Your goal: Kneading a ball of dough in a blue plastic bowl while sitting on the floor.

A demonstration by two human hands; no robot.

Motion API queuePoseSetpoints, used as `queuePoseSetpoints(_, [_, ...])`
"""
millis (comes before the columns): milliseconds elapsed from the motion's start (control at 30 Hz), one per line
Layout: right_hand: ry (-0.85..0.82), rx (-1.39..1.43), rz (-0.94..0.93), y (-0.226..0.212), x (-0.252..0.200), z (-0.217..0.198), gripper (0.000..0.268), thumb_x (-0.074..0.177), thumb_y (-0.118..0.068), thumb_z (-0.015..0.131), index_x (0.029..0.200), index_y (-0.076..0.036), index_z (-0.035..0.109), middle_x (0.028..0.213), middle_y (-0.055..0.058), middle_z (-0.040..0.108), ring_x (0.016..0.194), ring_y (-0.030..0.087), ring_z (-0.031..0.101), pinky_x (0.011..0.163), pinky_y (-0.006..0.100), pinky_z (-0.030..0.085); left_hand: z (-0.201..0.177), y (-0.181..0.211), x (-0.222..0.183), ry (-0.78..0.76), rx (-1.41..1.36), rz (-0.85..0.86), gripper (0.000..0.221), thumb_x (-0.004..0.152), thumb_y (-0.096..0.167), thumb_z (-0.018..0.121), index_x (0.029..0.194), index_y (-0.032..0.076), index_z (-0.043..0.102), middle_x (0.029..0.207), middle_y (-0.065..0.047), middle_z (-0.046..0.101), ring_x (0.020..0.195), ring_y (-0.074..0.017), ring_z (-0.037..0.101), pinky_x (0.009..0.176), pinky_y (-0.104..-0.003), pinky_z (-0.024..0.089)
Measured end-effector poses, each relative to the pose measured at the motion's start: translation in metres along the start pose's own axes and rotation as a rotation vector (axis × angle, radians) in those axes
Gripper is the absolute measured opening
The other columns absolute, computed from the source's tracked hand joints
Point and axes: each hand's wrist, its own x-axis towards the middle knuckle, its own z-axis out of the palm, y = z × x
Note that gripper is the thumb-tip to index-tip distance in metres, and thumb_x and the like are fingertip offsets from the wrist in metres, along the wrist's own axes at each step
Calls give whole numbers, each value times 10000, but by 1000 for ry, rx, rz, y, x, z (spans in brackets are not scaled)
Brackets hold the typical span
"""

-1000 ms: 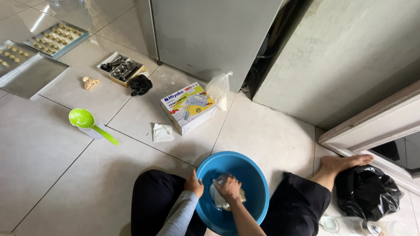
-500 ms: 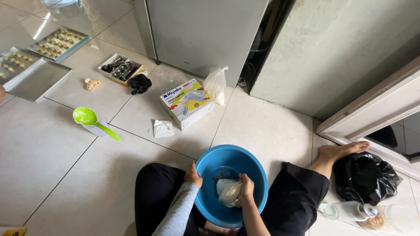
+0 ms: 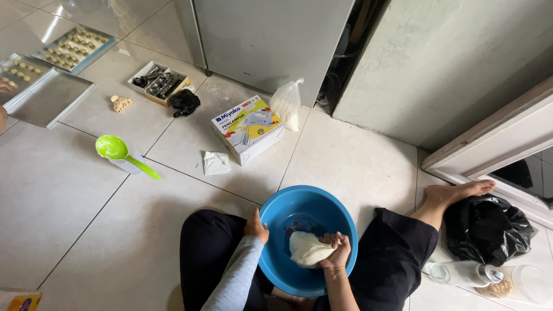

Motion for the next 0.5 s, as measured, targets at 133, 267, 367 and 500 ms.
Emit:
queuePoseSetpoints(133, [-28, 69, -5, -1, -3, 0, 435, 874, -299, 550, 466, -199, 438, 524, -23, 416, 598, 134, 427, 748, 280, 389, 0, 1, 0, 8, 38, 3, 599, 927, 91, 661, 1465, 178, 411, 1226, -147, 692, 1054, -339, 722, 915, -467, 602])
queuePoseSetpoints(267, [-121, 151, 60, -1, -4, -3, 488, 869, -377, 555, 435, -187, 438, 537, -2, 447, 604, 151, 448, 762, 284, 387, -2, 2, -1, -15, 6, -12, 634, 944, 82, 648, 1505, 183, 370, 1265, -161, 673, 1086, -347, 715, 942, -469, 601])
queuePoseSetpoints(367, [-244, 219, 65, -2, -1, -6, 507, 895, -397, 540, 444, -168, 507, 529, 6, 468, 611, 157, 471, 770, 293, 386, -1, 2, 2, -28, 3, -18, 643, 943, 88, 648, 1512, 183, 364, 1272, -165, 667, 1096, -351, 708, 951, -471, 594])
queuePoseSetpoints(500, [-300, 338, 8, -4, -3, -11, 539, 943, -389, 510, 453, -166, 530, 512, 15, 486, 608, 159, 455, 715, 266, 406, 1, 2, 4, -41, -7, -31, 676, 937, 89, 661, 1536, 153, 355, 1355, -153, 625, 1180, -352, 665, 1009, -464, 558])
